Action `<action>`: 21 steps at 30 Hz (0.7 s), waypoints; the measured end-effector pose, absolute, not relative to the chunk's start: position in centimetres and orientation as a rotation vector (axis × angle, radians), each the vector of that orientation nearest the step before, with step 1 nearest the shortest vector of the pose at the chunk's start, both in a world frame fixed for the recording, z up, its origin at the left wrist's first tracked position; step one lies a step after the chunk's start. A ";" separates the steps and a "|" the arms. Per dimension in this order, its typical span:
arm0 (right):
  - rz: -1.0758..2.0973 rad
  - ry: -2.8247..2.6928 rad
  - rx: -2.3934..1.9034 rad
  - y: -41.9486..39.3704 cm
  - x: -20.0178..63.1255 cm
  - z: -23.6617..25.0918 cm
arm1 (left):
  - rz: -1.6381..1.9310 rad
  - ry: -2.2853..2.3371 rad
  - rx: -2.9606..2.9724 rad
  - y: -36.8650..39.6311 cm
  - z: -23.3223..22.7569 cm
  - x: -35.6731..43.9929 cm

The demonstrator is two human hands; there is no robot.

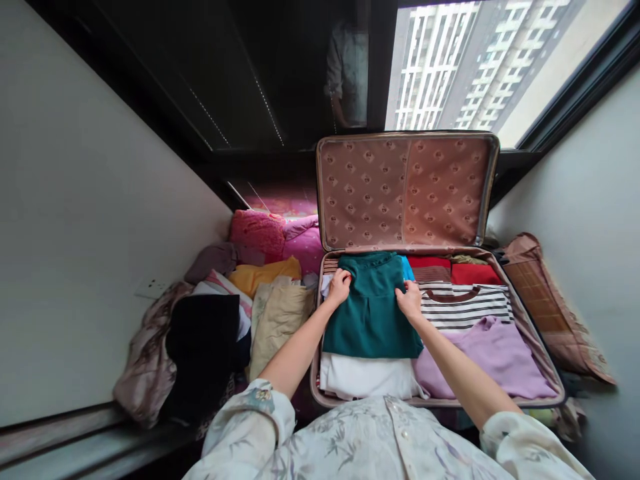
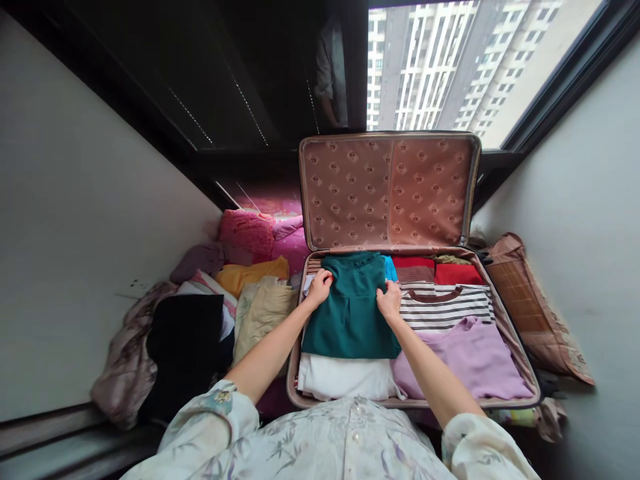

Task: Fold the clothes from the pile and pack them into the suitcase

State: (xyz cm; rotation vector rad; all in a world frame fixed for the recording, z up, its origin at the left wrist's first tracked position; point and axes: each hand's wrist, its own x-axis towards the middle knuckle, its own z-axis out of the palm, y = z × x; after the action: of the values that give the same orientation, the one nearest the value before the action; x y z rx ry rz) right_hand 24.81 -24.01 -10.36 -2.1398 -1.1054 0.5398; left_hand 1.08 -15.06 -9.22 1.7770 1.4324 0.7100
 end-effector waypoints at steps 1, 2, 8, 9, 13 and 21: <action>0.539 -1.109 -2.142 -24.0 24.9 -10.5 | 0.704 1.379 1.794 -15.2 -9.1 1.3; 0.540 -1.115 -2.144 -24.0 24.9 -10.6 | 0.690 1.323 1.810 -15.3 -9.1 1.5; 0.548 -1.146 -2.152 -24.0 25.0 -11.5 | 0.523 1.515 1.835 -14.0 -9.0 1.6; 0.547 -1.151 -2.155 -24.0 25.0 -11.7 | 0.511 1.582 1.831 -13.5 -8.9 1.4; 0.538 -1.172 -2.162 -23.9 25.0 -12.0 | 0.399 1.747 1.847 -11.9 -8.5 0.9; 0.522 -1.186 -2.169 -23.7 25.1 -12.6 | 0.147 1.856 1.796 -10.4 -8.6 2.3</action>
State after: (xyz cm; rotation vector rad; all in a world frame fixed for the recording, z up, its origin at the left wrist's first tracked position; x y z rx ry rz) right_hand 25.10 -23.73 -12.57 -2.1694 -1.1859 0.5221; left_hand 2.29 -10.42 -8.61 1.7963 1.8555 0.1466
